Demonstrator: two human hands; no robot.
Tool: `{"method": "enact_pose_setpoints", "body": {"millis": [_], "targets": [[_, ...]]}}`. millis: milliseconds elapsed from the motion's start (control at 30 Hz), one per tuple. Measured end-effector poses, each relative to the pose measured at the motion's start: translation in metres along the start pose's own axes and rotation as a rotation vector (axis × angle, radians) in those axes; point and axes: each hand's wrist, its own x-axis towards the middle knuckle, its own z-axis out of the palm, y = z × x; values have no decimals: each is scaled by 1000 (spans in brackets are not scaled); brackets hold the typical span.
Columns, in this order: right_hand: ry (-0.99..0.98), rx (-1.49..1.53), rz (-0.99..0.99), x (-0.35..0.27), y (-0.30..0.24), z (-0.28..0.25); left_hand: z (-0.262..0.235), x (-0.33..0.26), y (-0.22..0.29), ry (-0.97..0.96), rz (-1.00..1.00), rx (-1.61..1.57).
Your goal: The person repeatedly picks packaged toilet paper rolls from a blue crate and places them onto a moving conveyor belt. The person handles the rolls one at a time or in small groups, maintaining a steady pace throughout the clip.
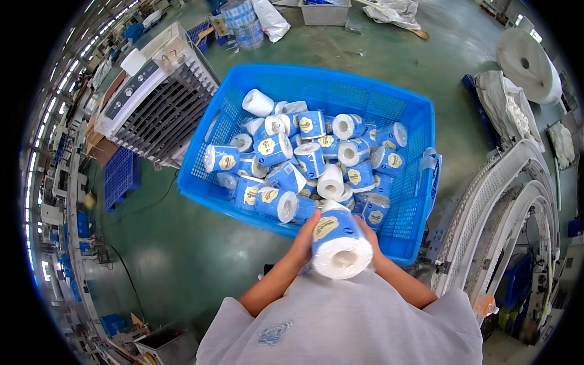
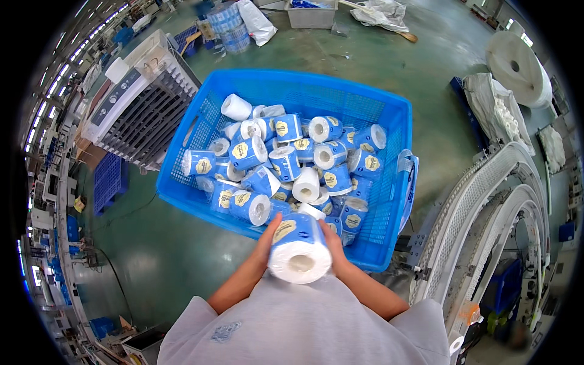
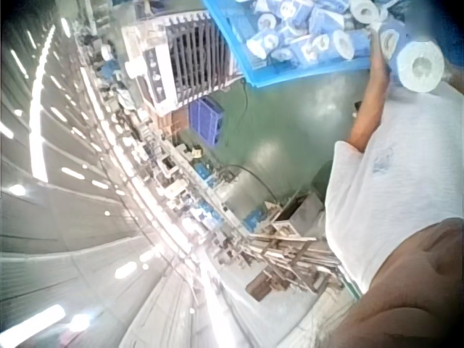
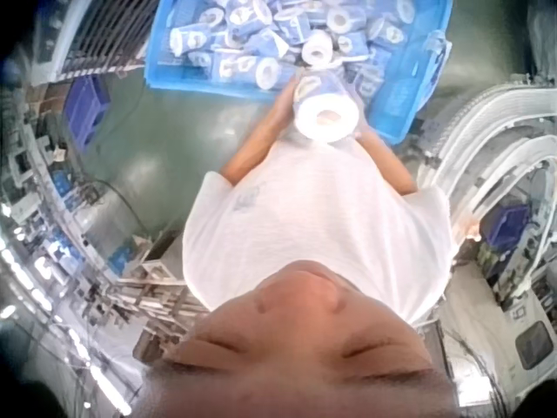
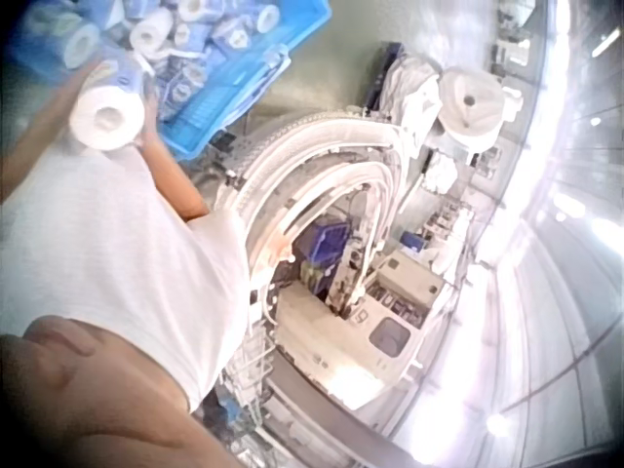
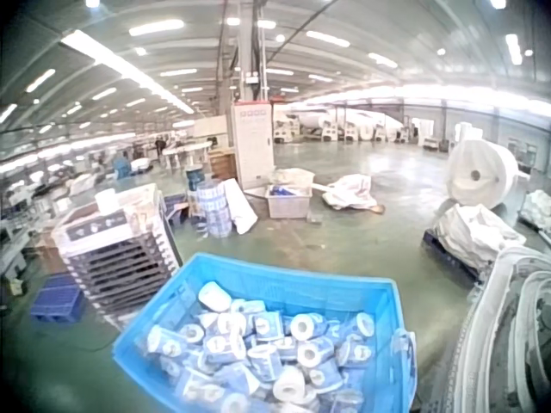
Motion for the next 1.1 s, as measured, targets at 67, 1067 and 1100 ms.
{"method": "enact_pose_setpoints", "body": {"millis": [67, 1067, 1100], "targets": [[-29, -520, -261, 4, 3, 6, -11, -11, 12, -30, -58, -212], [250, -1588, -781, 155, 48, 70, -180, -84, 159, -361, 85, -373], [235, -1563, -971, 135, 46, 105, -178, -78, 163, -352, 69, -349]]}}
